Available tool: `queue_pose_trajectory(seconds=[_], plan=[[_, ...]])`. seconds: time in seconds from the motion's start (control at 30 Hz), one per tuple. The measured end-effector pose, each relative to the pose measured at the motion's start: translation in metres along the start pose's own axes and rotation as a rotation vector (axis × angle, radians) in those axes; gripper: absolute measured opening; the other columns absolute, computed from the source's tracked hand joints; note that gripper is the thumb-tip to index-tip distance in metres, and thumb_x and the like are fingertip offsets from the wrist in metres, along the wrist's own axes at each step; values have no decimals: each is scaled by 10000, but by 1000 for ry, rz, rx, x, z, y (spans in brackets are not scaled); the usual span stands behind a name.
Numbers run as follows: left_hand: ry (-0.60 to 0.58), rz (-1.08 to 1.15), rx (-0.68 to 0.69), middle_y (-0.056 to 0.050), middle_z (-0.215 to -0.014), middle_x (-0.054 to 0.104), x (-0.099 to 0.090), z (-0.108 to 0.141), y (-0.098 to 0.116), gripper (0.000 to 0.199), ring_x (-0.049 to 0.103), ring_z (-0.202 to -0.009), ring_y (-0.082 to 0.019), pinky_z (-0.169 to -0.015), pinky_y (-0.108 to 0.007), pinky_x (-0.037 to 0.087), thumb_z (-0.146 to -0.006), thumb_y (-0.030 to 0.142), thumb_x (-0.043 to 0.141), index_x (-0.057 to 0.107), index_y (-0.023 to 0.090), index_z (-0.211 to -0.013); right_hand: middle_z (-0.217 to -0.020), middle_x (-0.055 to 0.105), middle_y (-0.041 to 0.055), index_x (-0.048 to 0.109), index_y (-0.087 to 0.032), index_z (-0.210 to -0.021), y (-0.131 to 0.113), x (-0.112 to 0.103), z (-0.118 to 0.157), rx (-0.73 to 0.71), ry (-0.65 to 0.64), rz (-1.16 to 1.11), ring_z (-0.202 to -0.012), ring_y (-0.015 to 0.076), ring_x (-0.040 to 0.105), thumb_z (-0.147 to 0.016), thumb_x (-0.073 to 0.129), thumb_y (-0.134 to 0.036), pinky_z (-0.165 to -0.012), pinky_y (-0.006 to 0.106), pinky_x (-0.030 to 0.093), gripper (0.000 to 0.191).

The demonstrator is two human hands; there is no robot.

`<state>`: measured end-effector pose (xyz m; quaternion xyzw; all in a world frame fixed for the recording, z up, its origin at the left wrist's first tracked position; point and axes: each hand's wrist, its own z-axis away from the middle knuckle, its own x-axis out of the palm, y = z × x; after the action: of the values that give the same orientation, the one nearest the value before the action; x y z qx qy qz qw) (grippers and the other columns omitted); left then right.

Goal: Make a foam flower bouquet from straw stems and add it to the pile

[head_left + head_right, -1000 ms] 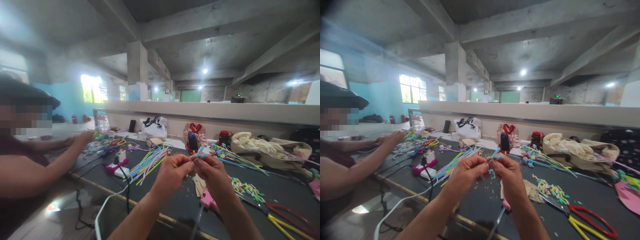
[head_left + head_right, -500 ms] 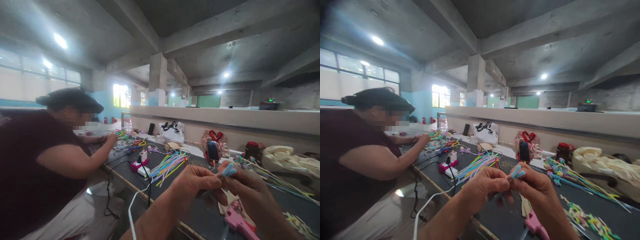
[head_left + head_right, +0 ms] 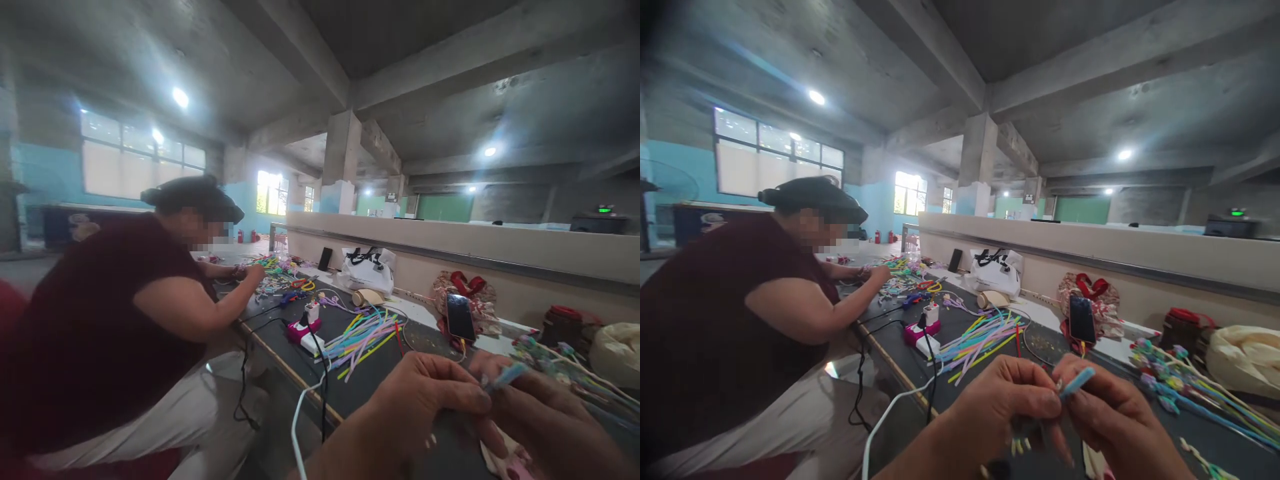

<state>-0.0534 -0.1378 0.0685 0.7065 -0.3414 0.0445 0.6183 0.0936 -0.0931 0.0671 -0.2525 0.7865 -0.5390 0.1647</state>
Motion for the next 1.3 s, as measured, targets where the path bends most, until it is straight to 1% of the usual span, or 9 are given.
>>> queue_pose_trajectory(seconds=[0.1,0.2,0.37,0.47,0.6,0.83,0.97,1.13,1.3], plan=[[-75,92,-87,-25,-419,610,-1,-4,-7,60,547,-357,-108,-366,-176,375,-548,148,563,583,91,-545,-630,504,-5,608,-204,-644,2,-3,-2,-33,-197,-167,-475,126,478,-612,662,-325,-417,237,377,137],[-119,119,-193,-20,-380,591,0,-8,-8,133,547,-340,-123,-345,-183,403,-516,205,620,604,85,-572,-633,485,-4,630,-193,-601,-2,-6,-4,-177,-173,-98,-526,115,436,-608,676,-313,-457,229,335,129],[-98,-26,-244,-48,-482,643,3,-10,-1,166,557,-365,-109,-303,-150,388,-626,253,597,607,90,-657,-667,461,-11,637,-169,-617,-18,-8,-5,-161,-142,43,-536,90,414,-657,647,-304,-469,214,303,141],[-11,-101,-185,-26,-454,626,6,-10,4,116,502,-334,-80,-311,-143,353,-611,225,596,581,109,-616,-628,476,-23,637,-160,-701,-22,-6,-5,-108,-104,91,-473,59,369,-662,646,-301,-410,186,258,146],[206,-330,29,4,-480,602,10,-10,10,120,460,-395,-65,-398,-163,354,-626,242,595,569,131,-586,-511,461,-59,585,-171,-724,-23,3,-3,-66,146,138,-405,43,326,-671,640,-312,-369,169,218,160],[407,-1079,343,40,-519,554,23,-11,13,145,465,-531,-100,-513,-190,337,-660,232,531,642,182,-580,-575,448,-28,563,-166,-595,-26,11,3,-294,343,626,-527,100,396,-736,559,-299,-478,226,292,194],[413,-1109,354,37,-547,553,25,-11,9,191,457,-511,-95,-492,-187,324,-707,295,505,633,183,-619,-645,468,-16,579,-172,-597,-21,6,6,-304,310,470,-557,102,405,-736,561,-275,-488,223,300,174],[402,-1091,326,26,-560,561,22,-13,7,190,457,-532,-101,-499,-192,323,-708,297,512,627,178,-615,-459,353,-71,566,-161,-601,-8,2,1,-143,286,72,-407,57,260,-696,607,-282,-394,201,187,159],[249,-738,102,6,-513,585,13,-17,4,190,449,-457,-85,-451,-186,327,-682,313,550,618,143,-631,-456,406,-65,597,-151,-662,7,-6,-6,-62,107,-216,-380,43,250,-639,657,-298,-374,192,145,161]])
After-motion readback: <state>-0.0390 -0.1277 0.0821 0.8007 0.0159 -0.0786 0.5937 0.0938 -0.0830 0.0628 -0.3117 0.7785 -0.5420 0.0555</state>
